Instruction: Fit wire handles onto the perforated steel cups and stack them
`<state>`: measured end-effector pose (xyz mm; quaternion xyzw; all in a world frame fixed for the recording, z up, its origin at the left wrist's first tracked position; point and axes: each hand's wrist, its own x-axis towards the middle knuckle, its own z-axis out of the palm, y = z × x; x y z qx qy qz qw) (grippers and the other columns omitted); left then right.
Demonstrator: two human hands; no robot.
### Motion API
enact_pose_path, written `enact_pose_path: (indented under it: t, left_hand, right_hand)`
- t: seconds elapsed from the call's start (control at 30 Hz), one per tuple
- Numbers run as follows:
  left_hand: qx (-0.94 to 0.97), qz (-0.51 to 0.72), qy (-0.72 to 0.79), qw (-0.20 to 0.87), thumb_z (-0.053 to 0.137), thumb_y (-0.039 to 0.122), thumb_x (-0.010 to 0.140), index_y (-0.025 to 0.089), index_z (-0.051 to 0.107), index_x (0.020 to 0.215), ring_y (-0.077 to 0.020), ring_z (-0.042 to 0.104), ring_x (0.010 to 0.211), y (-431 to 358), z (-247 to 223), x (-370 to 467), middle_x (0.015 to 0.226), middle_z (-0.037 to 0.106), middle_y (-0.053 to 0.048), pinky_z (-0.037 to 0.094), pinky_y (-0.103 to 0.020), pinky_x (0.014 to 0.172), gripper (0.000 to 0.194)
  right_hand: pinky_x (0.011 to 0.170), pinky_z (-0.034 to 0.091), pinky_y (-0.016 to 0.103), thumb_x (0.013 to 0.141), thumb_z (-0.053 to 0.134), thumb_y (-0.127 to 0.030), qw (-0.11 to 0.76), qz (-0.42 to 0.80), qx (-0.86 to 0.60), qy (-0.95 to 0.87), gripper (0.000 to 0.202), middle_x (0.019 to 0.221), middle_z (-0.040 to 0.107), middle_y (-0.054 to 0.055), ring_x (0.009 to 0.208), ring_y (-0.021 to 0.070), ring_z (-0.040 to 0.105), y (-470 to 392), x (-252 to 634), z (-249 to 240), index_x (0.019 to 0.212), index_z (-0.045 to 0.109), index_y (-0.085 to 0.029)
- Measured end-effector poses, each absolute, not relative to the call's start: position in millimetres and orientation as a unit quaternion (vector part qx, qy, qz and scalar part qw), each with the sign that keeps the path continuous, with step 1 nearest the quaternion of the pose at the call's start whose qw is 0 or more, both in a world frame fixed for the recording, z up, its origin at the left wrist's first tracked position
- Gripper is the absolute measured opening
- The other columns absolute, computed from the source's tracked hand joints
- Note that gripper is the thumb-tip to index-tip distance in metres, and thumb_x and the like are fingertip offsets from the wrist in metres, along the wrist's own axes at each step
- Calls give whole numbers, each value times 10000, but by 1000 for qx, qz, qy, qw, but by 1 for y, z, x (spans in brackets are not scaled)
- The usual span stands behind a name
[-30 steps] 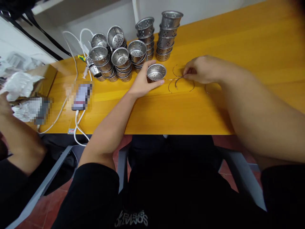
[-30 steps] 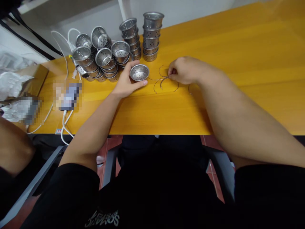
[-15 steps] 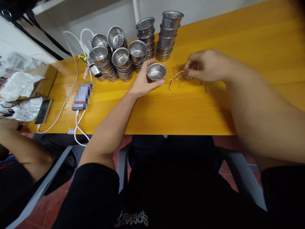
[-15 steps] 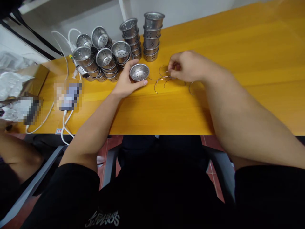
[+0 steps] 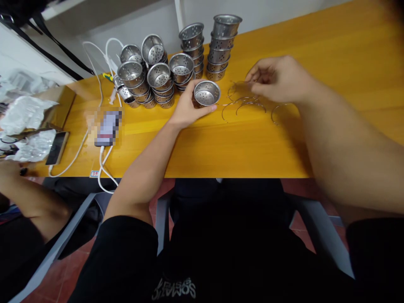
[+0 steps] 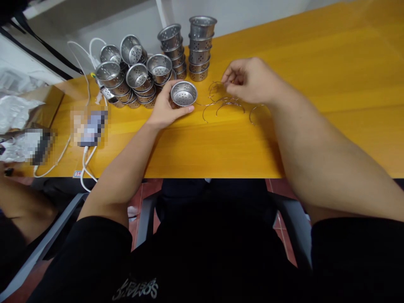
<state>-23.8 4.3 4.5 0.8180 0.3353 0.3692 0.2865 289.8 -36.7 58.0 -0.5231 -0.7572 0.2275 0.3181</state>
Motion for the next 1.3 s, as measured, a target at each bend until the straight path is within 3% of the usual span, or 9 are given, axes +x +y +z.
enact_pose_path:
  t: [0.23,0.3,0.37,0.53,0.63,0.83,0.97,1.1,1.3]
  left_hand:
    - [806,378,304,339,697,993,742,285,429,1541,-291,632,1483,9,3,-22,1543,568,-114,490,-494,1302,1100]
    - [800,388,279,363,746,971,724,270,408,1549,-305,614,1495,17,-3,-23,1556,550,-120,460,-528,1318,1134]
    - [795,390,256,388,798,941,703,245,363,1576,-321,611,1485,23,-8,-25,1546,543,-131,442,-572,1319,1197]
    - [780,389,218,439,826,894,720,225,357,1573,-298,651,1391,17,-7,-27,1503,564,-133,532,-576,1243,1181]
    - [777,400,214,436,821,886,731,235,392,1550,-282,678,1350,14,-5,-25,1485,594,-123,585,-549,1199,1131]
    - [811,402,224,363,809,836,805,227,375,1562,-278,662,1410,27,-20,-21,1485,575,-107,482,-580,1298,1064]
    - [822,381,230,356,766,840,845,219,340,1571,-270,668,1395,23,-22,-18,1474,575,-119,486,-566,1286,1046]
    - [836,358,231,346,714,836,892,212,330,1573,-268,663,1395,12,-14,-14,1462,584,-123,459,-557,1303,1000]
    - [837,357,250,329,715,818,907,202,382,1515,-258,675,1358,6,-7,-12,1434,602,-118,458,-544,1307,927]
  right_hand:
    - [612,496,300,935,723,-91,370,250,-502,-741,154,823,685,40,637,144,588,-36,283,56,1039,675,-194]
    - [571,479,284,1010,773,-192,387,251,-496,-735,98,800,697,43,577,123,568,-34,280,52,1017,675,-185]
    - [558,487,277,1049,826,-350,416,238,-481,-734,225,798,706,56,553,106,564,-31,278,48,1001,691,-175]
    - [483,488,254,924,889,-689,489,260,-435,-710,555,815,691,61,536,92,610,-27,271,45,1010,719,-168]
    - [482,536,279,848,930,-724,515,299,-407,-692,608,814,698,57,544,118,651,-29,265,48,1005,719,-177]
    - [474,536,301,879,844,-798,504,333,-409,-684,647,779,735,77,503,125,624,-35,257,51,1009,703,-180]
    - [467,465,281,904,873,-737,497,322,-408,-695,599,712,684,41,475,103,543,-37,250,51,1061,722,-180]
    - [514,368,270,1006,880,-521,479,245,-412,-735,376,640,561,-9,509,77,424,-41,240,51,1022,749,-168]
    - [555,390,295,1024,810,-276,446,209,-433,-755,132,674,579,-12,552,107,449,-46,227,47,1086,768,-168]
